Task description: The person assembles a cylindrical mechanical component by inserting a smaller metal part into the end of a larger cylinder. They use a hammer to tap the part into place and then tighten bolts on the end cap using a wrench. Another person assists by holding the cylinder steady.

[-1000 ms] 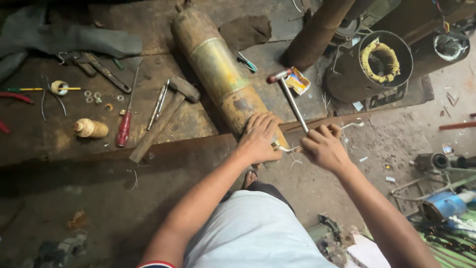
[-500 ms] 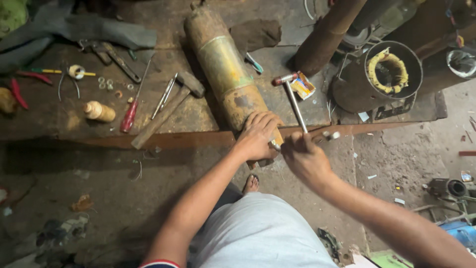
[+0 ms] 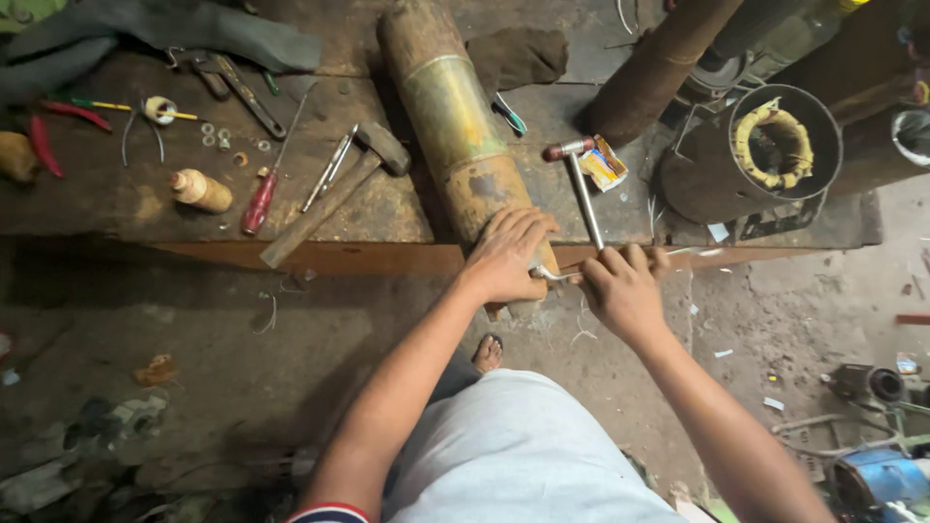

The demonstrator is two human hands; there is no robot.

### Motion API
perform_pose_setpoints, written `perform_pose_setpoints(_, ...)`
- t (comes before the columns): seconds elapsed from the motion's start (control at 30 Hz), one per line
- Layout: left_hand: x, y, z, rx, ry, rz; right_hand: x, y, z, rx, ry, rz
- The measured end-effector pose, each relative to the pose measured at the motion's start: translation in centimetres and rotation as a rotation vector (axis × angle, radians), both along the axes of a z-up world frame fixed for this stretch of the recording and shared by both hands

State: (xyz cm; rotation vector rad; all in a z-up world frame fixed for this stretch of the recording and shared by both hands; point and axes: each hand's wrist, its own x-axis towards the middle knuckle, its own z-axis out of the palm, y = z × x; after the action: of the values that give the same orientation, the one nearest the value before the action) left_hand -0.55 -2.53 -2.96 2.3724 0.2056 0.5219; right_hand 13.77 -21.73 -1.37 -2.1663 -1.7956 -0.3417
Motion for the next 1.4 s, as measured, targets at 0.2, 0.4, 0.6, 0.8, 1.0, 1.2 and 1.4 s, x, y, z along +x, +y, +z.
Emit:
perform_pose_setpoints(0.2, -0.2, 0.0, 0.6, -0.005, 0.009, -0.034, 3.0, 0.3, -2.8, -0.141, 0.249, 0.110)
perform_pose_setpoints(0.4, -2.0, 0.0, 0.2, -0.031, -0.127, -0.003, 1.1, -2.2, 1.2, -0.168, -0.075, 0.011)
perform_pose_setpoints(0.6, -4.9, -3.5, -2.7, 0.291, -0.355, 0.024, -1.0, -0.1, 4.2, -0.148, -0.437, 0.116)
perform_pose_setpoints(0.8, -4.2, -4.7, -4.3, 0.682, -0.384, -0.248, -5.3, 1.1, 5.2, -0.353, -0.860, 0.091)
perform_pose_setpoints(1.0, -3.0, -3.5, -3.5, 0.609, -0.495, -0.288, -2.2, 1.3, 4.7, -0.259, -0.957, 0.189)
perform_pose_setpoints(1.2, -2.9, -2.5, -2.6, 0.572, -0.579, -0.262, 2.5, 0.7, -1.8, -0.074, 0.011, 0.045)
perform_pose_setpoints(1.4, -3.2, -2.7, -2.4, 0.595, -0.549, -0.301, 4.1, -0.8, -3.5, -0.130, 0.127, 0.117)
